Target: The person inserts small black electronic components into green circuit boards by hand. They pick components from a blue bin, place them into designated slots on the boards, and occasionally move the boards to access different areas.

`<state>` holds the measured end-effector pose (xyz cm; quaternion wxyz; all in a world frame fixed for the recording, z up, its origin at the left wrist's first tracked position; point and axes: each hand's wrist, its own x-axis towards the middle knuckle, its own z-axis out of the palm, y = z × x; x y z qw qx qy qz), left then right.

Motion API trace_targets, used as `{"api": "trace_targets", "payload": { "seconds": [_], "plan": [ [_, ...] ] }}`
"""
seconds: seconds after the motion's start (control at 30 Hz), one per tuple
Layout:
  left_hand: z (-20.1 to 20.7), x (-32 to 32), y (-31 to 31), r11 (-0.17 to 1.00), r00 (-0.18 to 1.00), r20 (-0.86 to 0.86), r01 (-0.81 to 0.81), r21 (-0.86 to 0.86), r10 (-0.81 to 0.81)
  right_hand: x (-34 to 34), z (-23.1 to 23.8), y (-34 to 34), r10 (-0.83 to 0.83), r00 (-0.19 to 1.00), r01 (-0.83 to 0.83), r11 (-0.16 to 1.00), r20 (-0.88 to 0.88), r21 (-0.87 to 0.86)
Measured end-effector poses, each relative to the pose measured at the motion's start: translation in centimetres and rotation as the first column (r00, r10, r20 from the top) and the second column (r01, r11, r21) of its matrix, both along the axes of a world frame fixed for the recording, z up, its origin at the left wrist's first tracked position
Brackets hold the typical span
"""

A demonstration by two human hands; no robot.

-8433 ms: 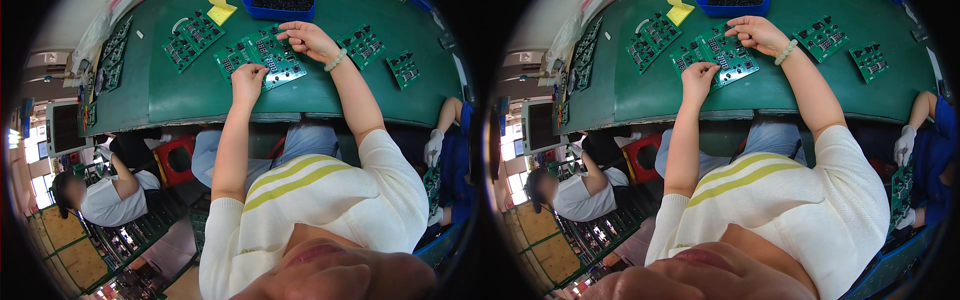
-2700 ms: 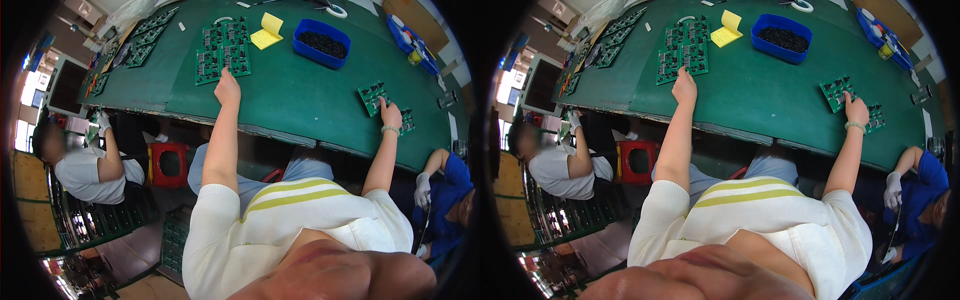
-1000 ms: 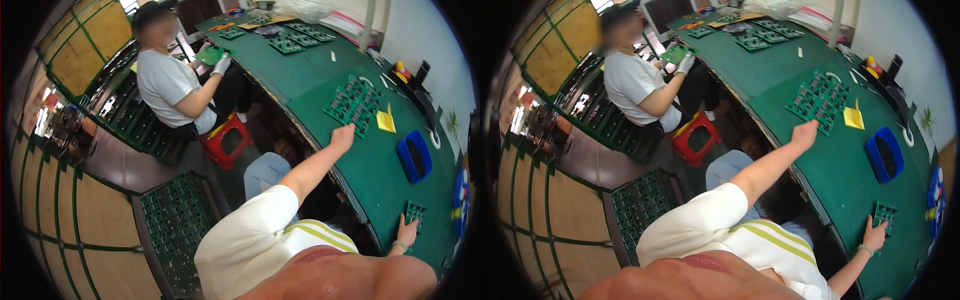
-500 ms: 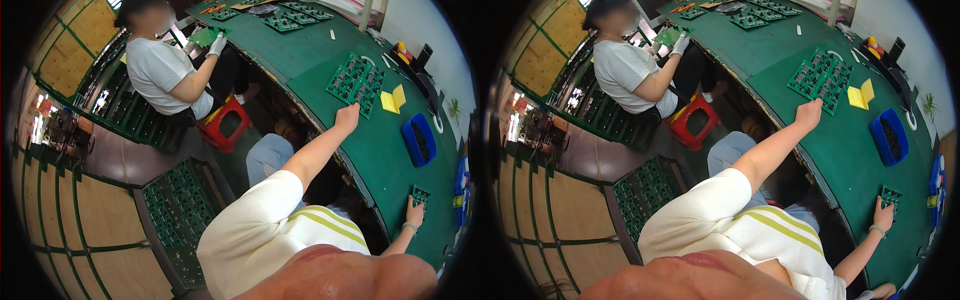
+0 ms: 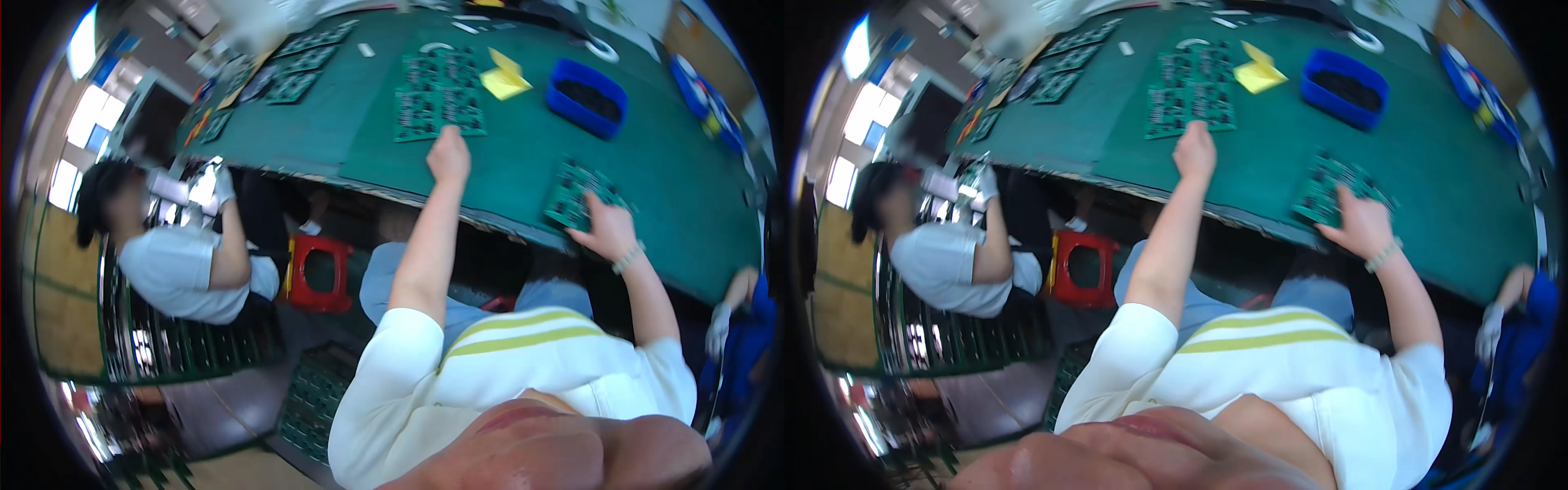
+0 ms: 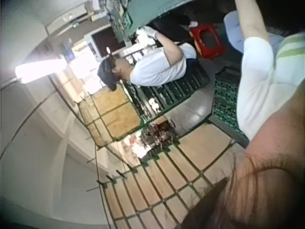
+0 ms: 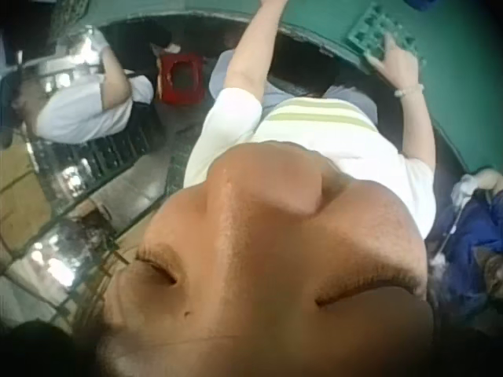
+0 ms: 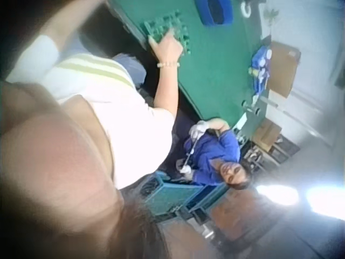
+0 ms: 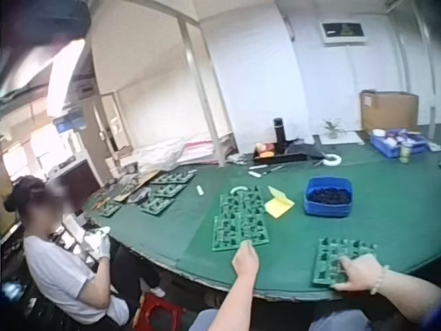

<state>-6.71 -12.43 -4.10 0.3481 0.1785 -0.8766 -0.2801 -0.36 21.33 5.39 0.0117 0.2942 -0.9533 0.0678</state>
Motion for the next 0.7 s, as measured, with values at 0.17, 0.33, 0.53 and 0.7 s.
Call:
{"api": "trace_targets", "payload": {
  "seconds": [0.17, 0.33, 0.53, 0.7],
  "plan": [
    [0.2, -0.5, 1.1, 0.999, 0.999, -0.026, 0.030, 0.023, -0.030, -2.2, -0.5, -5.0, 0.266, 0.964, -0.266, 0.964, 0.003, 0.034],
    [0.2, -0.4, 1.2, 0.997, 0.998, -0.047, 0.044, 0.068, -0.041, -4.8, -0.6, -6.6, 0.415, 0.909, -0.416, 0.909, 0.035, 0.023],
    [0.4, -0.8, 0.5, 0.970, 0.986, -0.148, 0.109, 0.218, -0.077, -11.5, -2.2, -3.8, 0.413, 0.840, 0.169, 0.418, 0.352, -0.893],
    [-1.1, -1.0, -1.9, 0.560, 0.925, -0.373, 0.347, 0.753, -0.071, -16.3, -4.0, -0.8, 0.549, 0.579, 0.770, -0.123, 0.603, -0.626]
  ]
}}
